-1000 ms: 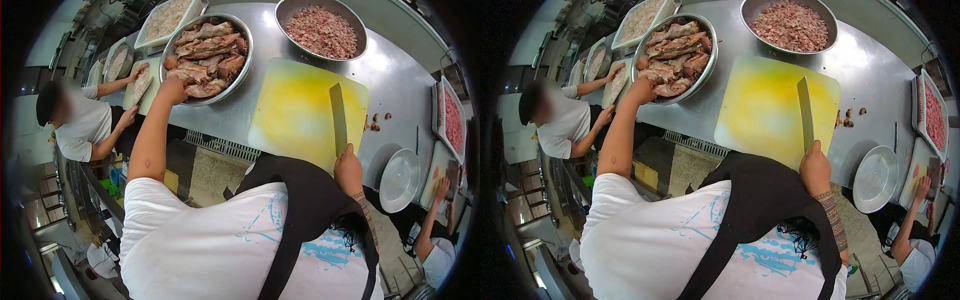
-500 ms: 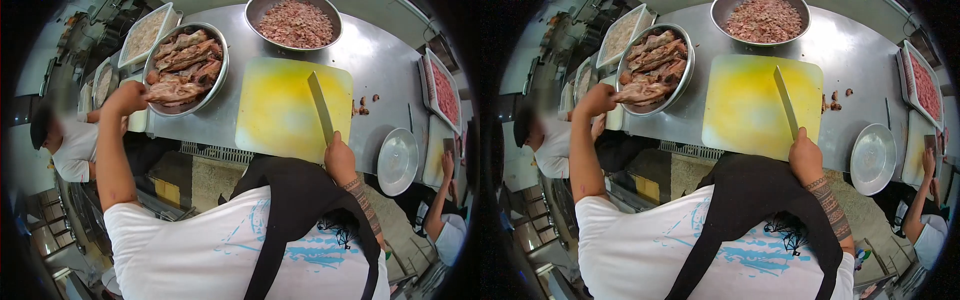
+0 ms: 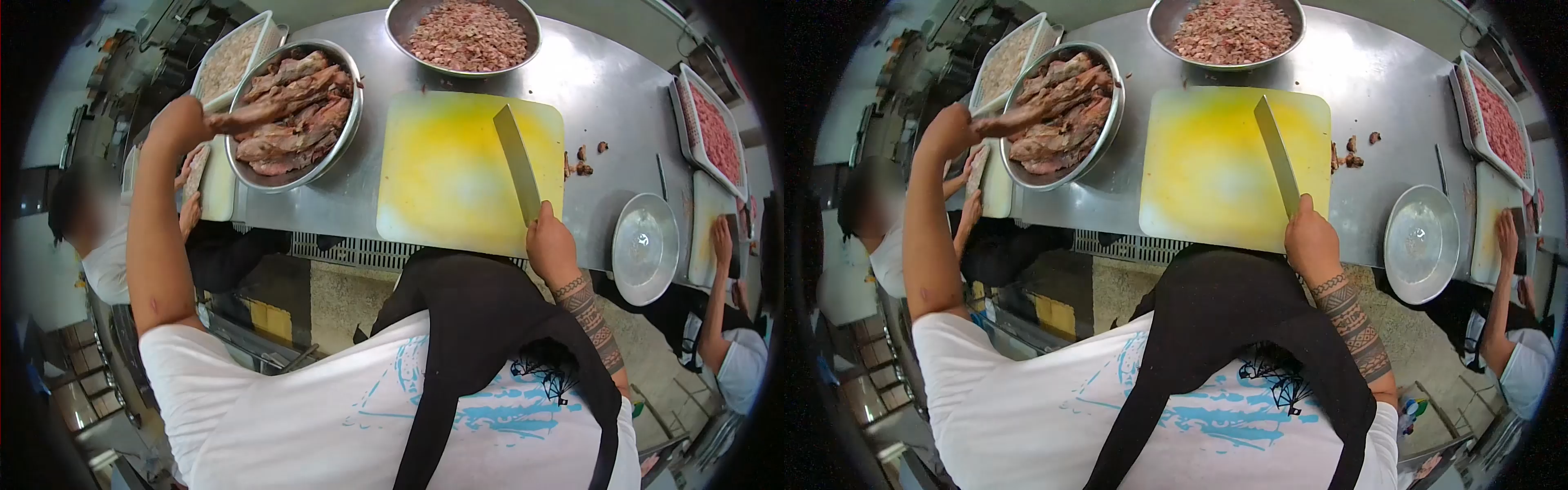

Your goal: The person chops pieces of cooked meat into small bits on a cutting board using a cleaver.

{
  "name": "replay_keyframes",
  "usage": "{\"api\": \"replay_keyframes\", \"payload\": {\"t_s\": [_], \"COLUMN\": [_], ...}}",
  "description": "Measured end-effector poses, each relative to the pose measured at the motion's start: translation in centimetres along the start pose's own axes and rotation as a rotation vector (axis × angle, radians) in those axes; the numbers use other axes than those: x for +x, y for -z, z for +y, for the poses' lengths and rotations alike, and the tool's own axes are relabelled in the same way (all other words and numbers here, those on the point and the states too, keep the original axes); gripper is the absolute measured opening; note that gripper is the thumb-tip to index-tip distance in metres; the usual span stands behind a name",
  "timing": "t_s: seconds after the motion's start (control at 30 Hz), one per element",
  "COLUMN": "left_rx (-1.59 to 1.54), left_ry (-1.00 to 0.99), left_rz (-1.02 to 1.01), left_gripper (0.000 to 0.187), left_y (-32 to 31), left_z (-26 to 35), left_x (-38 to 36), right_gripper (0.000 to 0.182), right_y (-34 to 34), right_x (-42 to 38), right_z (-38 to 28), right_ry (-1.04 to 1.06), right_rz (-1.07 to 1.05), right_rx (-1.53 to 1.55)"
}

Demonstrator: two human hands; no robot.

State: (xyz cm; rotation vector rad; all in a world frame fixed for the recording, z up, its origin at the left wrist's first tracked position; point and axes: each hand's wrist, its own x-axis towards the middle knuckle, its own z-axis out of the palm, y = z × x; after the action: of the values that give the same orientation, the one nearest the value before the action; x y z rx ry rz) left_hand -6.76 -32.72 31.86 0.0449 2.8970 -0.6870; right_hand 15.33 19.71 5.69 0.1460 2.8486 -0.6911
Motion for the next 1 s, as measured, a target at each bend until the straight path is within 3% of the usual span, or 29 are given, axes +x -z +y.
{"api": "replay_keyframes", "payload": {"t_s": [0.17,0.23,0.37,0.4,0.47,0.53,0.7,0.77,0.8,0.87,1.0], "left_rx": [-0.083,-0.409,-0.693,-0.730,-0.762,-0.659,-0.720,-0.948,-0.949,-1.032,-0.879], "left_ry": [0.018,-0.044,-0.240,-0.180,-0.231,-0.220,-0.174,-0.469,-0.465,-0.722,-0.656], "left_rz": [-0.161,-0.099,0.114,0.058,0.197,0.032,0.206,0.441,0.441,0.269,0.149], "left_gripper": [0.039,0.044,0.049,0.047,0.050,0.056,0.060,0.054,0.054,0.053,0.044], "left_y": [2.9,2.4,-5.1,-7.3,-13.3,-14.7,-14.3,-14.2,-13.7,-12.8,-12.8], "left_z": [5.0,7.6,17.7,21.5,28.3,32.8,34.4,35.3,36.1,38.2,41.6], "left_x": [-3.7,-5.4,-6.9,-7.3,-8.5,-9.8,-9.9,-7.7,-6.9,-5.8,-5.1], "right_gripper": [0.028,0.030,0.033,0.033,0.032,0.031,0.034,0.033,0.032,0.032,0.033], "right_y": [0.4,0.1,-0.6,-0.7,-0.8,-0.9,0.0,0.2,0.4,0.6,0.9], "right_x": [-0.5,-0.9,-1.2,-1.4,-1.6,-2.5,-2.2,-2.1,-2.0,-1.9,-1.5], "right_z": [0.1,0.7,2.0,1.9,2.1,2.0,1.2,1.0,1.0,1.0,1.3], "right_ry": [-0.057,-0.090,-0.027,-0.038,-0.041,-0.038,-0.140,-0.128,-0.122,-0.121,-0.076], "right_rz": [-0.011,-0.029,0.046,0.045,0.067,0.072,-0.039,-0.044,-0.036,-0.039,-0.013], "right_rx": [0.055,0.070,0.111,0.150,0.162,0.173,0.151,0.140,0.128,0.137,0.112]}}
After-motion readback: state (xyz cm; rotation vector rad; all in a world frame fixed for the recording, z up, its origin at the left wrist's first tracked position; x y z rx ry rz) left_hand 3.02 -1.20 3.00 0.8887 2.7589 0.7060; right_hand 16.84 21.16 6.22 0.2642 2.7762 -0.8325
